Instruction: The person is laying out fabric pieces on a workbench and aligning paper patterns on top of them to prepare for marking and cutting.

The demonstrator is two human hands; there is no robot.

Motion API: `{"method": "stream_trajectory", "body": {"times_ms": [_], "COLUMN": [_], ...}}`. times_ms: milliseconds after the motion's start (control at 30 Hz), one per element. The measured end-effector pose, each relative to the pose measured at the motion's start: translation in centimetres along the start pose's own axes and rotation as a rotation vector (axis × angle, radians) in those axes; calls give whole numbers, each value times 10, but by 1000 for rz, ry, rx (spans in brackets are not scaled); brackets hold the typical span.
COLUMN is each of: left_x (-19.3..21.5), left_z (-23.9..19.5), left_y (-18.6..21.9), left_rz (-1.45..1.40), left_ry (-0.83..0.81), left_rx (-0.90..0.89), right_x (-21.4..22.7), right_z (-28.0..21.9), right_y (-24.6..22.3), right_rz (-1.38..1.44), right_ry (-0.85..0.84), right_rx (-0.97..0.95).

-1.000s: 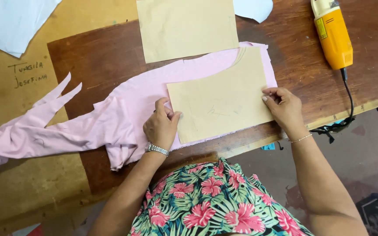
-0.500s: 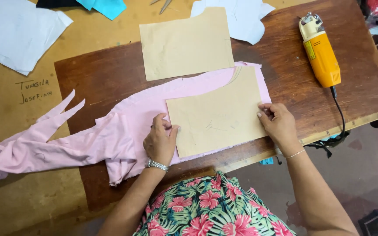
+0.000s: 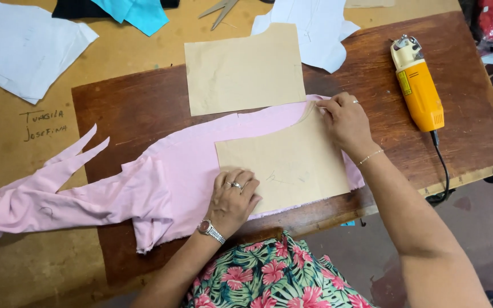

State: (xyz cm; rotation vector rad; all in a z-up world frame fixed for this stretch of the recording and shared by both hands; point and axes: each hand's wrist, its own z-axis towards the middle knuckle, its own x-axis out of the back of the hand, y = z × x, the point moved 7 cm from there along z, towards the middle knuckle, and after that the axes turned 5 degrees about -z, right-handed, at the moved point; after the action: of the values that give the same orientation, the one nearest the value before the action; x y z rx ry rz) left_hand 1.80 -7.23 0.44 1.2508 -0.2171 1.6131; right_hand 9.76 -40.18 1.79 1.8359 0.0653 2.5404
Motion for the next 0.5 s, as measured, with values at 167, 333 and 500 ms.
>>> {"method": "stream_trajectory", "body": {"times_ms": [167,333,500], "left_x": [5,10,11], "left_z": [0,3,3], "left_y": [1,0,1], "left_rz": [13,6,-13], "left_ry": [-33,-42,-68], "left_rx": [8,31,18], "right_x": [-23,1,-21], "right_z": [26,25,23], "right_y": [42,30,51], "right_rz": [-247,-74,-137], "right_ry": [71,121,73], "right_rx": [58,58,70]}}
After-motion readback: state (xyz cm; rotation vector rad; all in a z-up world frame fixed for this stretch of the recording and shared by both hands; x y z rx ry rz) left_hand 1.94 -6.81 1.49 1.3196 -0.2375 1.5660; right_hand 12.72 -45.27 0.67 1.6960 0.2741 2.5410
